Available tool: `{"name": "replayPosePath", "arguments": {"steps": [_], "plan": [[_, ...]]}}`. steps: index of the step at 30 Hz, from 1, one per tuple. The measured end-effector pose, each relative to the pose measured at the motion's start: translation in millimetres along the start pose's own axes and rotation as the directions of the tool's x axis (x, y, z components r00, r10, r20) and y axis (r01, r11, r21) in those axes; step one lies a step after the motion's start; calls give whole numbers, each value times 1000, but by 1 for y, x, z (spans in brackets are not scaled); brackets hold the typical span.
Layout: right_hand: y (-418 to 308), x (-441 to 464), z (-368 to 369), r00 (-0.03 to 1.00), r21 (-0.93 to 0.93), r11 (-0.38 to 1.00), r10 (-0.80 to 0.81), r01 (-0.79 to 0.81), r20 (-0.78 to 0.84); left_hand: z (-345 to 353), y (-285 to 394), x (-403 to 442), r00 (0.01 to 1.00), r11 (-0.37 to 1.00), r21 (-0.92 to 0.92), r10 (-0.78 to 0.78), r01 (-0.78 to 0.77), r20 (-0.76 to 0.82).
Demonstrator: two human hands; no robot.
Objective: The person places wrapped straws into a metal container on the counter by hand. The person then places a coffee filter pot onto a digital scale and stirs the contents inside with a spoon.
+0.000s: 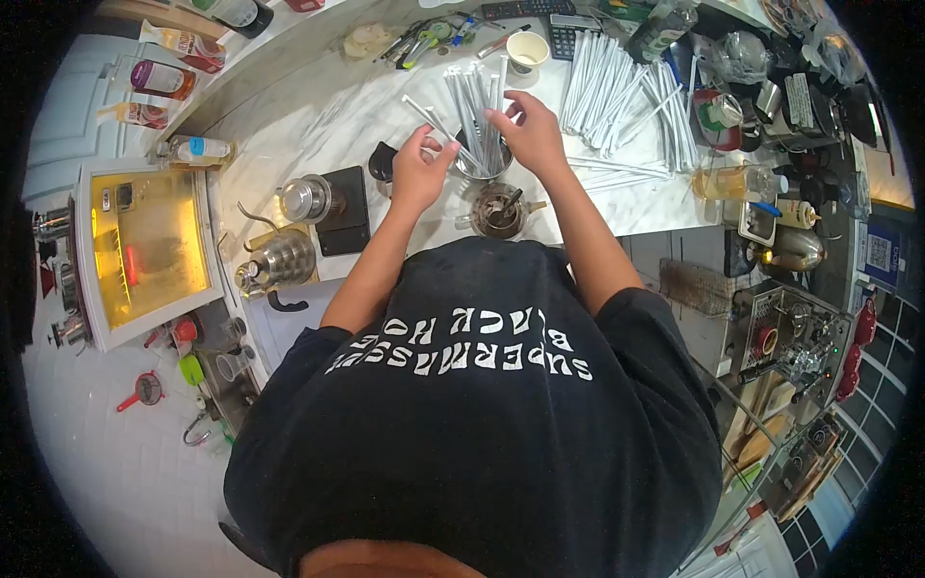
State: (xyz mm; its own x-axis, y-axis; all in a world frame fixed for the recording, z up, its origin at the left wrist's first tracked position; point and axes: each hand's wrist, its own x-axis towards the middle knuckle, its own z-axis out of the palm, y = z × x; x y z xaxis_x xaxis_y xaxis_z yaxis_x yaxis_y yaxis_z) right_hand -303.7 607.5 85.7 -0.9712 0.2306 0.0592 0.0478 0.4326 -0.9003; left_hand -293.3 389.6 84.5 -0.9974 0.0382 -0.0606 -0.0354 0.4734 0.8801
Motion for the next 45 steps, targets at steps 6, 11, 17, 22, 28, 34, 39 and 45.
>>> {"name": "replayPosePath", "arguments": {"steps": [6, 11, 17, 22, 28, 34, 39, 45], "plan": [[-30, 14, -10, 973, -141, 967, -198, 214, 123, 6, 10, 27, 991, 991, -22, 134, -133, 17], [-30, 16, -15, 961, -209, 949, -196, 235, 193, 10, 27, 37, 975, 968, 123, 221, -217, -25], [-15, 20, -5, 969, -204, 968, -96, 144, 227, 23, 22, 33, 990, 983, 128, 128, -134, 51], [-26, 19, -11, 956, -161, 971, -128, 175, 265, 11, 30, 39, 982, 966, 177, 185, -188, 32], [-28, 20, -12, 944, -140, 976, -117, 167, 309, 6, 20, 51, 968, 962, 174, 180, -210, 177], [-22, 24, -11, 931, -251, 959, -34, 133, 365, 10, 20, 65, 926, 922, 314, 105, -227, 362], [-17, 28, -8, 952, -115, 991, -32, 70, 304, -3, 20, 77, 874, 987, -122, -36, 109, 484], [-28, 25, -18, 931, -139, 989, -3, 58, 366, 1, 9, 94, 834, 990, -78, -57, 119, 549]]}}
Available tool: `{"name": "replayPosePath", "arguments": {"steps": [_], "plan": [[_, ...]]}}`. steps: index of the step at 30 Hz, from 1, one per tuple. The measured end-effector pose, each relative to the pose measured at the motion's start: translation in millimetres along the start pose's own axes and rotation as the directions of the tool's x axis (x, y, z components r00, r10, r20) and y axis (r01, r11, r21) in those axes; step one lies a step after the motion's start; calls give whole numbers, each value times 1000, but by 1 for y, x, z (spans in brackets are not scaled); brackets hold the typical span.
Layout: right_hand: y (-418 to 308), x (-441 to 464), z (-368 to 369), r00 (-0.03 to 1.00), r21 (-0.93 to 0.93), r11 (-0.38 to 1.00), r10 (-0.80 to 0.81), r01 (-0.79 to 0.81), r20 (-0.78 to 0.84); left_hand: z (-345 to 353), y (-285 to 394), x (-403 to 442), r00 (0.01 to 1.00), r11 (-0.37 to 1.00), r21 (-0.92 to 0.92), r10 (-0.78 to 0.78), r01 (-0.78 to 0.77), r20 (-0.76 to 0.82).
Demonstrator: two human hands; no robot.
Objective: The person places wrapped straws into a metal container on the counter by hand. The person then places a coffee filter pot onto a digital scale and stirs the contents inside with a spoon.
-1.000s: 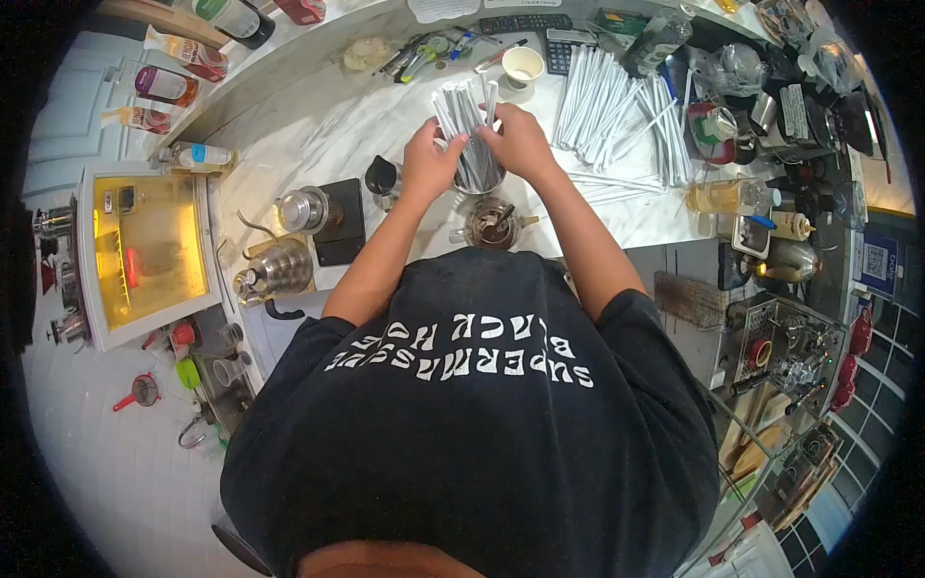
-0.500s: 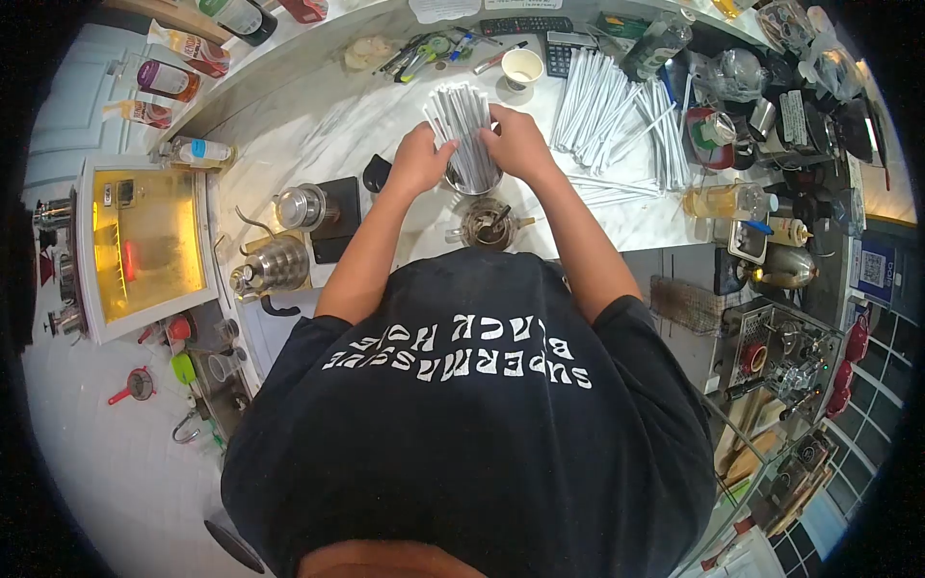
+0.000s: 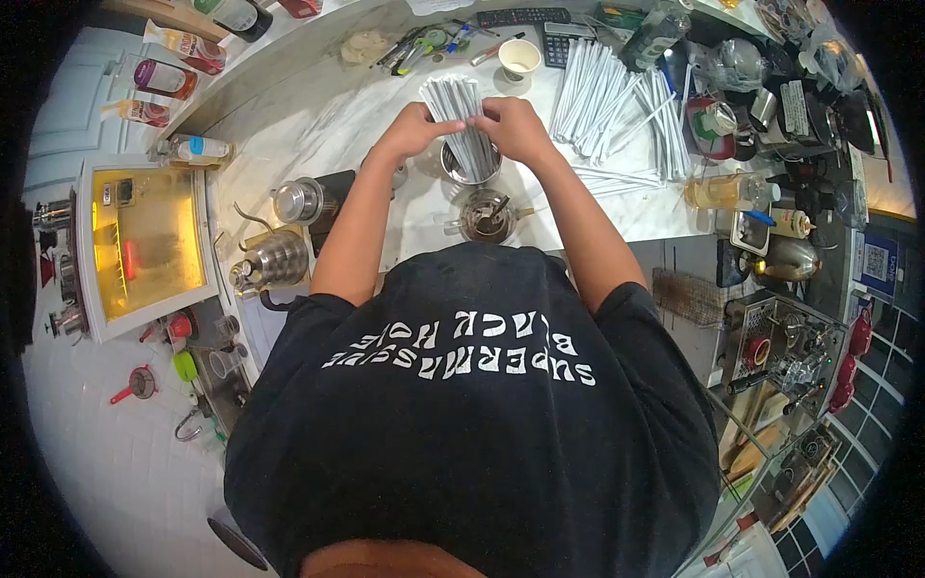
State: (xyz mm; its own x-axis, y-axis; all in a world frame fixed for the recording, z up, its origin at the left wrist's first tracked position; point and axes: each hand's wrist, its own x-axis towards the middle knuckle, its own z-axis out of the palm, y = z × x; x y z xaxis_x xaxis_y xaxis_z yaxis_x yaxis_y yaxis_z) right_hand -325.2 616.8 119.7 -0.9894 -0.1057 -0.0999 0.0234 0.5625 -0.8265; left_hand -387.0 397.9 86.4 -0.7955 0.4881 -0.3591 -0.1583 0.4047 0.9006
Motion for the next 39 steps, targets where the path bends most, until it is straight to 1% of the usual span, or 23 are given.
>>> {"name": "replayPosePath", "arguments": {"steps": [3, 5, 6, 7, 9, 10, 12, 13, 16, 19, 21, 23, 25, 26, 28, 29, 31, 32, 33, 35, 36, 37, 39], "plan": [[15, 3, 3, 1000, 5, 1000, 0, 0, -30, -5, 8, -1, 1000, 994, 103, 18, -20, 22], [19, 3, 2, 999, 27, 1000, -8, 9, -40, -5, 18, -20, 992, 992, 89, 94, -87, -86], [21, 2, 2, 999, 50, 999, -14, 16, -48, -4, 11, -26, 988, 995, 9, 104, -104, -113], [24, -1, 2, 999, 53, 999, -9, 11, -42, -1, 6, -30, 989, 995, 7, 96, -96, -112], [24, -1, 1, 999, 56, 998, -36, 36, -8, 2, -4, -36, 972, 996, 72, 61, -46, -226], [18, -1, -1, 999, 60, 997, -40, 41, -11, 9, -7, -35, 953, 995, 72, 90, -72, -290], [10, -1, -4, 999, -29, 999, 29, -28, 35, 18, -8, -29, 939, 990, 78, 132, -113, -318], [11, 2, -4, 999, -30, 999, 26, -25, 38, 22, -7, -28, 924, 986, 77, 166, -148, -345], [13, 3, 2, 998, 7, 1000, 6, -7, 65, 25, -11, -24, 917, 989, 66, 145, -130, -373], [19, -10, -4, 1000, -8, 1000, 24, -24, -7, 30, -12, -35, 912, 987, 51, 161, -153, -377], [29, -32, -11, 989, 54, 998, -7, 15, -145, 40, -9, -59, 844, 991, 51, 135, -127, -519], [55, -53, -25, 990, 74, 997, 19, -9, -137, 51, -18, -80, 824, 990, 95, 142, -107, -549], [97, -79, -36, 970, 93, 992, 105, -86, -220, 69, -31, -100, 699, 982, 53, 166, -181, -696], [114, -94, -44, 968, 95, 991, 114, -95, -222, 79, -27, -112, 705, 983, 50, 163, -178, -690], [143, -126, -62, 901, 49, 944, 326, -326, -287, 99, -13, -135, 736, 996, -43, 32, -82, -676], [156, -139, -70, 897, 50, 941, 334, -334, -289, 109, -6, -142, 742, 996, -45, 29, -79, -670], [175, -158, -84, 909, -317, 893, 195, -319, -368, 131, 9, -148, 801, 994, -80, 7, -68, -599], [186, -162, -87, 921, -392, 888, 79, -239, -382, 141, 15, -146, 815, 994, -39, 60, -101, -577], [189, -162, -92, 921, -389, 888, 88, -245, -380, 150, 25, -142, 818, 995, -40, 54, -94, -573], [190, -153, -96, 946, -468, 875, -42, -121, -323, 166, 53, -135, 854, 981, 87, 193, -173, -483], [194, -147, -96, 944, -495, 865, -95, -79, -316, 176, 71, -131, 859, 985, 6, 152, -171, -488], [196, -143, -98, 943, -490, 868, -94, -79, -318, 185, 74, -128, 860, 986, 11, 153, -169, -487], [204, -135, -103, 976, -553, 827, -29, -98, -217, 199, 77, -120, 872, 984, -50, 126, -169, -474]]}}
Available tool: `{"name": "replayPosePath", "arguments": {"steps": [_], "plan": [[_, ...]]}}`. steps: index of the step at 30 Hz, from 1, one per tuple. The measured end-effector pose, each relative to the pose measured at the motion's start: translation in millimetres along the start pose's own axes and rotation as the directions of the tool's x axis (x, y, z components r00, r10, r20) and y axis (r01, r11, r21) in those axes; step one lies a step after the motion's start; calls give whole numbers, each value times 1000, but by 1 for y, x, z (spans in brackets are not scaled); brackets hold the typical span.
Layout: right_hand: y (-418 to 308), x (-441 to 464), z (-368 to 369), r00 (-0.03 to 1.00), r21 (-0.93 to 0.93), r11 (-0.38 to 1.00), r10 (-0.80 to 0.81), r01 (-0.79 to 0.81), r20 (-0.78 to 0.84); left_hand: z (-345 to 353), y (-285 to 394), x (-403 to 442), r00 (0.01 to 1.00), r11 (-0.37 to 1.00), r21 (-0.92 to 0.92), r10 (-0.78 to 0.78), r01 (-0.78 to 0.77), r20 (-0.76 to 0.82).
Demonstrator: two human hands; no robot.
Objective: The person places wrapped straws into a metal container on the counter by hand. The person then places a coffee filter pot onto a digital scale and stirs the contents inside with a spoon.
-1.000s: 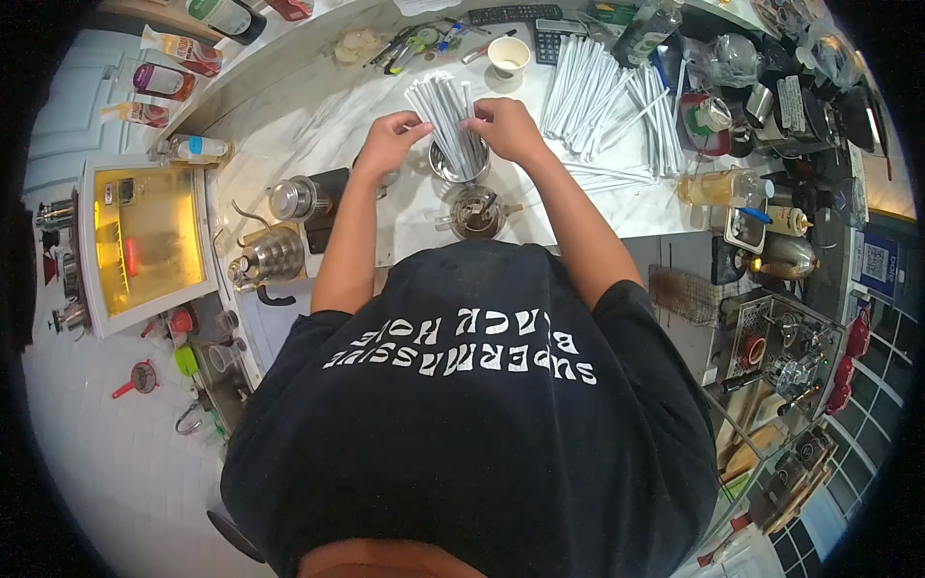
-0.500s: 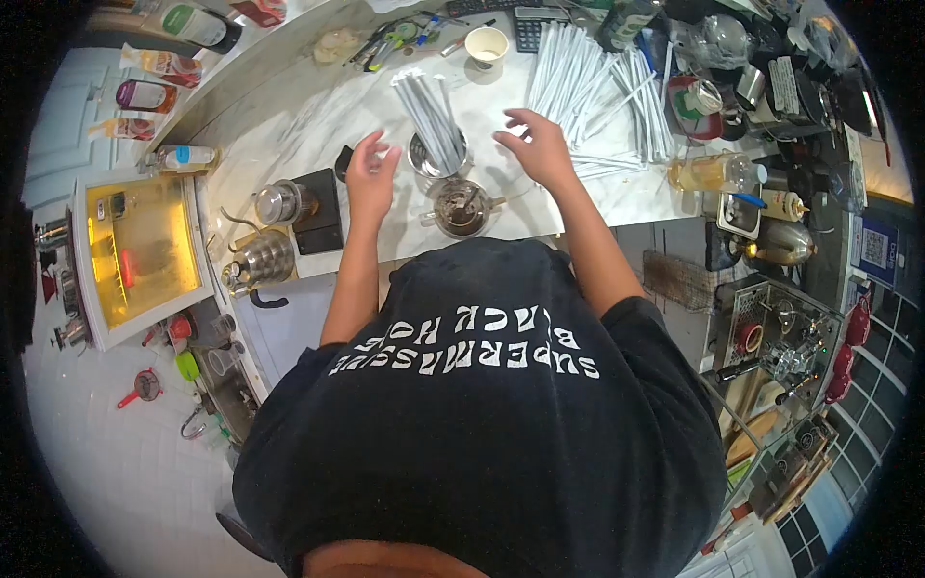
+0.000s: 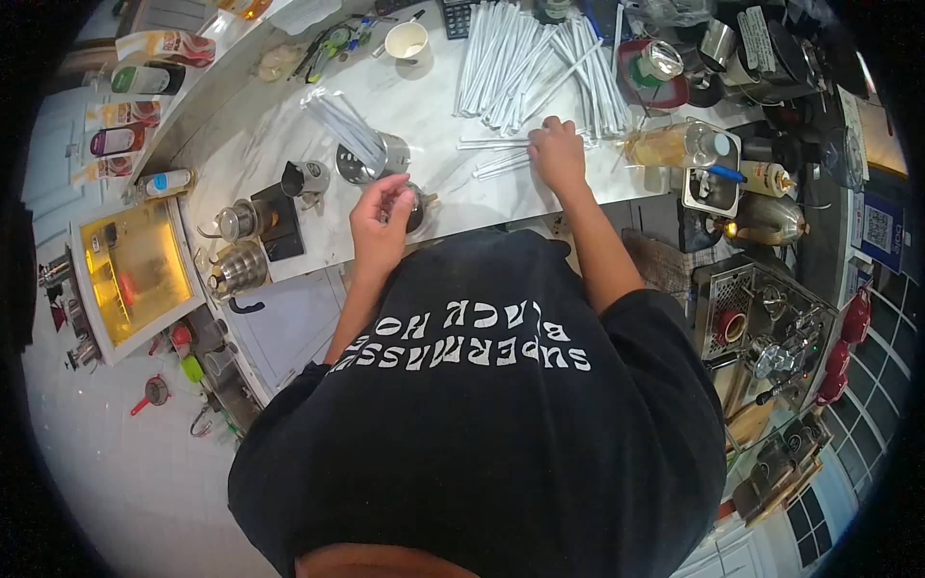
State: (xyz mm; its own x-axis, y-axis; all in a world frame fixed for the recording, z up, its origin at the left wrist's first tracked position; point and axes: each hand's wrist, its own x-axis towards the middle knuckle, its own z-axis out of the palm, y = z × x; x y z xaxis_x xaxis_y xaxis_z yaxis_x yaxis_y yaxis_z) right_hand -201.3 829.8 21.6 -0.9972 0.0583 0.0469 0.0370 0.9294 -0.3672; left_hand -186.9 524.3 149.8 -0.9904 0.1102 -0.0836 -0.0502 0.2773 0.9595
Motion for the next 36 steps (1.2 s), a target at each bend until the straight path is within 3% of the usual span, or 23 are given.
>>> {"name": "replayPosePath", "arguments": {"steps": [2, 4, 9, 14, 17, 19, 25, 28, 29, 31, 32, 34, 35, 36], "plan": [[8, 3, 6, 999, 21, 1000, 19, -20, 28, 12, -5, 2, 999, 998, 58, 27, -28, 20], [12, 5, 1, 997, 53, 998, -46, 43, 60, 26, -6, 4, 997, 996, 77, -40, 35, 71], [19, 2, -39, 996, 177, 981, -79, 84, -36, 70, -18, 28, 994, 995, 99, 14, -25, 106], [31, -3, -77, 993, 443, 896, 64, -12, -103, 114, -53, 66, 983, 975, 192, 79, -111, 164], [42, -11, -74, 990, 545, 831, 140, -107, -18, 131, -40, 80, 960, 972, 214, 33, -96, 277], [43, -13, -73, 983, 597, 785, 180, -165, 35, 141, -35, 92, 943, 995, 91, -2, -30, 334], [39, -8, -64, 984, 677, 716, 153, -172, 87, 158, -34, 120, 943, 991, -35, -110, 127, 314], [39, -2, -61, 976, 695, 685, 147, -218, 160, 156, -41, 126, 921, 999, 6, -38, 39, 388], [40, 0, -58, 977, 720, 661, 167, -211, 133, 156, -43, 126, 923, 999, 6, -39, 40, 383], [39, 3, -62, 977, 744, 637, 183, -201, 108, 155, -43, 126, 977, 982, 148, -138, 114, 165], [41, 3, -65, 971, 736, 648, 236, -196, 51, 154, -44, 127, 977, 982, 148, -139, 115, 160], [39, 2, -78, 958, 728, 657, 286, -195, -2, 151, -40, 125, 977, 936, 335, -163, 109, 137], [38, 1, -86, 956, 663, 735, 277, -144, -99, 152, -42, 124, 977, 936, 335, -166, 112, 136], [37, 0, -92, 946, 587, 804, 259, -99, -196, 155, -45, 121, 982, 908, 403, 38, -112, 187]]}}
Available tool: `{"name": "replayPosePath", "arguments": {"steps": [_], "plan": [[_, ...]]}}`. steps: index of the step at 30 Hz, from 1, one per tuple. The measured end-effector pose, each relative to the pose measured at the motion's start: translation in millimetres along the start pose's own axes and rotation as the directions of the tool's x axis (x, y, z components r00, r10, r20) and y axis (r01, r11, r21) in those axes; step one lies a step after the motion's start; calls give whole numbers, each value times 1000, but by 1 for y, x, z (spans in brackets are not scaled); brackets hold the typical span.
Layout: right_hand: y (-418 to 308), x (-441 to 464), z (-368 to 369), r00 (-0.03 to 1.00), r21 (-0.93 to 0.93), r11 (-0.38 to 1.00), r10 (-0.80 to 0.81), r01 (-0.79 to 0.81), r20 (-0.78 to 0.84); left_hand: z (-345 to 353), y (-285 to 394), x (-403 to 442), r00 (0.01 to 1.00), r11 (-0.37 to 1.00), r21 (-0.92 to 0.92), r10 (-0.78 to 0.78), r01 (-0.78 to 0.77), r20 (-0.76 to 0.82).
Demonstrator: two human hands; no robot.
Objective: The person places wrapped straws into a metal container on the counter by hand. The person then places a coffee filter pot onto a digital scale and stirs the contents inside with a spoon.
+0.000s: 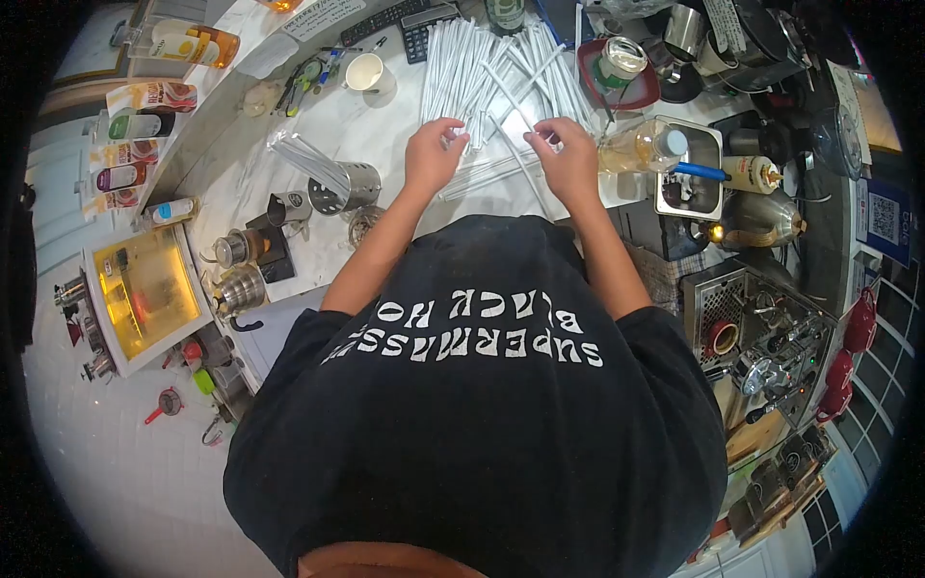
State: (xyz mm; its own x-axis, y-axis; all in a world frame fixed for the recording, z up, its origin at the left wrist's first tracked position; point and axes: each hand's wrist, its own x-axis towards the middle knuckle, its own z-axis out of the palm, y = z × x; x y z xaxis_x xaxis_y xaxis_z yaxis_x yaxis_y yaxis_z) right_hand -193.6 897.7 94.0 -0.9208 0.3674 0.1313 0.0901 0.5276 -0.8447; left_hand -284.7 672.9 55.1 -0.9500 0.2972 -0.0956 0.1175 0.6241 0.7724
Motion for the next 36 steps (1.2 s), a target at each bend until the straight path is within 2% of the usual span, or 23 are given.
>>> {"name": "replayPosePath", "arguments": {"steps": [1, 2, 4, 5, 6, 8, 9, 11, 13, 16, 18, 20, 24, 25, 27, 28, 31, 32, 34, 35, 36], "plan": [[-5, -2, -4, 1000, 26, 999, 24, -24, -7, 5, 0, -1, 977, 972, 110, 212, -210, -14], [-7, -5, -5, 999, 19, 999, 31, -31, -14, 10, 1, 1, 976, 971, 104, 217, -215, -5], [-10, -10, -10, 998, 50, 998, 50, -49, -28, 22, 10, 8, 866, 827, 258, 473, -499, 162], [-9, -12, -11, 998, 42, 998, 52, -50, -35, 32, 12, 11, 824, 733, 377, 500, -566, 265], [-8, -15, -11, 996, 73, 994, 80, -78, -31, 37, 11, 13, 821, 733, 370, 506, -571, 266], [-7, -21, -12, 993, 97, 990, 110, -107, -28, 46, 9, 17, 685, 514, 459, 612, -725, 396], [-10, -24, -15, 991, 89, 988, 132, -128, -35, 49, 9, 20, 681, 515, 452, 616, -728, 395], [-13, -29, -19, 986, 79, 985, 160, -156, -46, 50, 4, 24, 615, 425, 466, 671, -776, 413], [-15, -37, -23, 980, 156, 972, 189, -177, -64, 43, 2, 23, 604, 428, 442, 676, -788, 422], [-15, -43, -27, 982, 140, 979, 165, -151, -94, 17, 0, 19, 592, 436, 421, 709, -795, 384], [-18, -45, -27, 981, 148, 981, 143, -123, -129, -17, 1, 5, 666, 561, 378, 697, -737, 266], [-19, -43, -27, 994, 82, 995, 61, -53, -89, -63, 5, -23, 772, 667, 416, 616, -618, 160], [-11, -43, 5, 992, 145, 983, 120, -114, -30, -149, -12, -91, 916, 820, 429, 397, -379, 50], [-13, -43, 16, 993, 126, 985, 116, -115, 2, -162, -18, -108, 921, 821, 441, 388, -362, 34], [-22, -45, 45, 990, 105, 986, 122, -129, 75, -181, -31, -139, 980, 940, 304, 183, -153, -75], [-28, -45, 59, 989, 74, 993, 86, -96, 124, -188, -37, -152, 980, 942, 308, 172, -135, -97], [-65, -40, 99, 971, 88, 995, -58, 39, 231, -196, -57, -178, 954, 991, 57, -103, 124, -283], [-83, -33, 109, 965, 93, 994, -82, 60, 248, -199, -62, -183, 944, 990, 50, -113, 135, -309], [-130, -17, 125, 922, 55, 950, -311, 307, 231, -205, -67, -193, 913, 982, -11, -177, 186, -366], [-155, -9, 134, 912, 160, 926, -367, 341, 185, -210, -67, -195, 912, 986, -14, -160, 168, -378], [-179, -1, 141, 894, 178, 903, -419, 391, 157, -214, -72, -197, 902, 983, -20, -173, 180, -396]]}}
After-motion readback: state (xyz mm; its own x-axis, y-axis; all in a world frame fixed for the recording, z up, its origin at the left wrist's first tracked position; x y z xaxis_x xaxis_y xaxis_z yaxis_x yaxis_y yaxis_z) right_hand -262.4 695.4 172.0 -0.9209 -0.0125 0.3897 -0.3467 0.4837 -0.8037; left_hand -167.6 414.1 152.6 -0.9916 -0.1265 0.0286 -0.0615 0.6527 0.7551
